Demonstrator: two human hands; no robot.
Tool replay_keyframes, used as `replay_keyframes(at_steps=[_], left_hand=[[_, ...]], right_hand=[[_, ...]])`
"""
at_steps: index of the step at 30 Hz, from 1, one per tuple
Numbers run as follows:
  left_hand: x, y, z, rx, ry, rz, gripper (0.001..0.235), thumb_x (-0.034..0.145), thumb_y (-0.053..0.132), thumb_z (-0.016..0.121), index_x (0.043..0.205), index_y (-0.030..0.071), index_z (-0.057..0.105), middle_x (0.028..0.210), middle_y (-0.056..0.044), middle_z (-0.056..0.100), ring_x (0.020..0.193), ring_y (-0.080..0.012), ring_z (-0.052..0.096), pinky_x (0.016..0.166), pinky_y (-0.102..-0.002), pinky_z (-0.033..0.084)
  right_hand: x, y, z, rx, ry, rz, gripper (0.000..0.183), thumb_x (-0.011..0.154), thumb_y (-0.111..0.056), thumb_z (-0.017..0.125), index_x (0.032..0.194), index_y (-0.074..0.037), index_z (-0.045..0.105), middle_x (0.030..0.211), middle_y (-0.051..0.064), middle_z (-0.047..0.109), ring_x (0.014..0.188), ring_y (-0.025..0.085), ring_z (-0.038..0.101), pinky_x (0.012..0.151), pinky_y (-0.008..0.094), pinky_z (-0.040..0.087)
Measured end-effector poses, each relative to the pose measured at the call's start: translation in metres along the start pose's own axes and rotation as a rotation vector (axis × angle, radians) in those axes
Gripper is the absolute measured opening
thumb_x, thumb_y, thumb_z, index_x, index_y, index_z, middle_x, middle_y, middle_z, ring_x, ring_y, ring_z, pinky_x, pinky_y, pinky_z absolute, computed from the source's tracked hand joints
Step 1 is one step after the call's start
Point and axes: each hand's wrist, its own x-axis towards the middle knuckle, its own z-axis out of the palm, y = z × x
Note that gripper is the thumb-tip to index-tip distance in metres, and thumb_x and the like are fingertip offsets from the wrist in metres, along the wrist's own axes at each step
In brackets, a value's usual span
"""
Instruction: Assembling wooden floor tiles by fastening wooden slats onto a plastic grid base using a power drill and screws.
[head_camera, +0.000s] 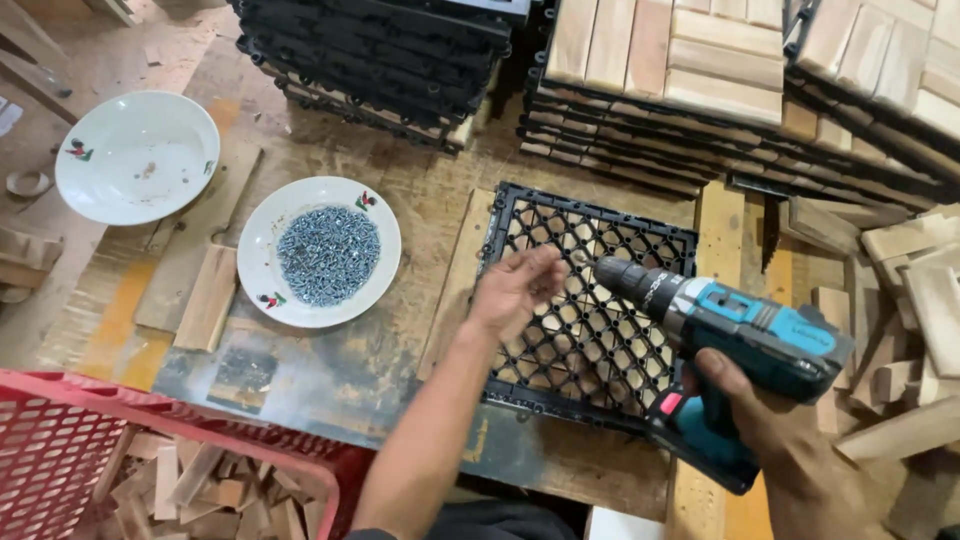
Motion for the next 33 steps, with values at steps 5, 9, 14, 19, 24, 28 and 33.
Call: replay_keyframes(at_steps=[5, 9, 14, 19, 24, 28, 33], left_hand=[[0.019, -0.038, -0.001, -0.258, -0.182, -0.019, 0.024, 0.094, 0.014, 0.074, 0.109, -0.004, 0.071, 0.1, -0.021, 0.076, 0.09, -0.0262, 0.077, 0.086, -0.04, 0.067], [0.023, -0.043, 0.0, -0.345, -0.173, -0.071, 0.021, 0.093, 0.013, 0.075, 0.106, -0.003, 0.073, 0.096, -0.021, 0.077, 0.087, -0.0254, 0.078, 0.084, -0.041, 0.067], [0.014, -0.028, 0.005, -0.224, -0.142, -0.18, 0.018, 0.088, 0.008, 0.078, 0.103, -0.002, 0.074, 0.096, -0.02, 0.076, 0.083, -0.0227, 0.077, 0.08, -0.038, 0.068], [0.012, -0.019, 0.004, -0.106, -0.208, -0.307, 0.025, 0.09, 0.013, 0.077, 0.107, -0.003, 0.072, 0.092, -0.016, 0.076, 0.079, -0.0205, 0.077, 0.082, -0.037, 0.068], [0.018, -0.021, 0.017, -0.257, -0.097, -0.221, 0.051, 0.078, 0.027, 0.085, 0.114, -0.003, 0.066, 0.112, -0.021, 0.068, 0.095, -0.0267, 0.071, 0.086, -0.034, 0.065], [0.005, -0.015, 0.043, 0.276, 0.148, -0.123, 0.072, 0.099, 0.06, 0.04, 0.118, -0.004, 0.066, 0.098, -0.021, 0.078, 0.071, -0.0254, 0.074, 0.063, -0.029, 0.064], [0.05, -0.046, 0.007, 1.977, 0.534, 0.639, 0.12, 0.084, 0.09, 0.019, 0.163, 0.001, 0.006, 0.172, -0.018, 0.002, 0.159, -0.0327, -0.005, 0.125, -0.062, -0.01]], right_hand=[[0.002, 0.014, -0.006, -0.034, -0.033, -0.122, 0.03, 0.085, -0.032, 0.07, 0.091, -0.003, 0.067, 0.067, 0.012, 0.073, 0.051, 0.021, 0.07, 0.05, 0.03, 0.059], [0.003, 0.019, -0.011, -0.053, -0.026, -0.046, 0.032, 0.083, -0.035, 0.072, 0.091, -0.005, 0.066, 0.068, 0.011, 0.073, 0.054, 0.023, 0.07, 0.055, 0.035, 0.062], [0.009, 0.048, -0.046, -0.36, -0.021, -0.05, 0.032, 0.071, -0.02, 0.079, 0.097, -0.005, 0.067, 0.092, 0.012, 0.077, 0.076, 0.027, 0.078, 0.079, 0.04, 0.067], [0.013, 0.023, -0.048, -0.336, -0.099, -0.13, 0.079, 0.056, -0.006, 0.086, 0.132, -0.005, 0.066, 0.102, 0.012, 0.077, 0.079, 0.023, 0.078, 0.074, 0.037, 0.07], [0.04, 0.002, -0.02, -0.5, -0.015, -0.111, 0.049, 0.08, -0.019, 0.076, 0.122, 0.001, 0.063, 0.104, 0.017, 0.074, 0.076, 0.027, 0.077, 0.069, 0.034, 0.068], [0.059, -0.055, 0.017, -0.262, 0.12, 0.318, 0.057, 0.086, -0.016, 0.072, 0.138, -0.005, 0.052, 0.1, 0.019, 0.065, 0.077, 0.032, 0.063, 0.079, 0.044, 0.055], [0.098, -0.08, 0.038, -0.448, 0.163, 0.466, 0.032, 0.094, -0.036, 0.077, 0.119, -0.017, 0.072, 0.082, 0.011, 0.072, 0.068, 0.019, 0.064, 0.063, 0.036, 0.052]])
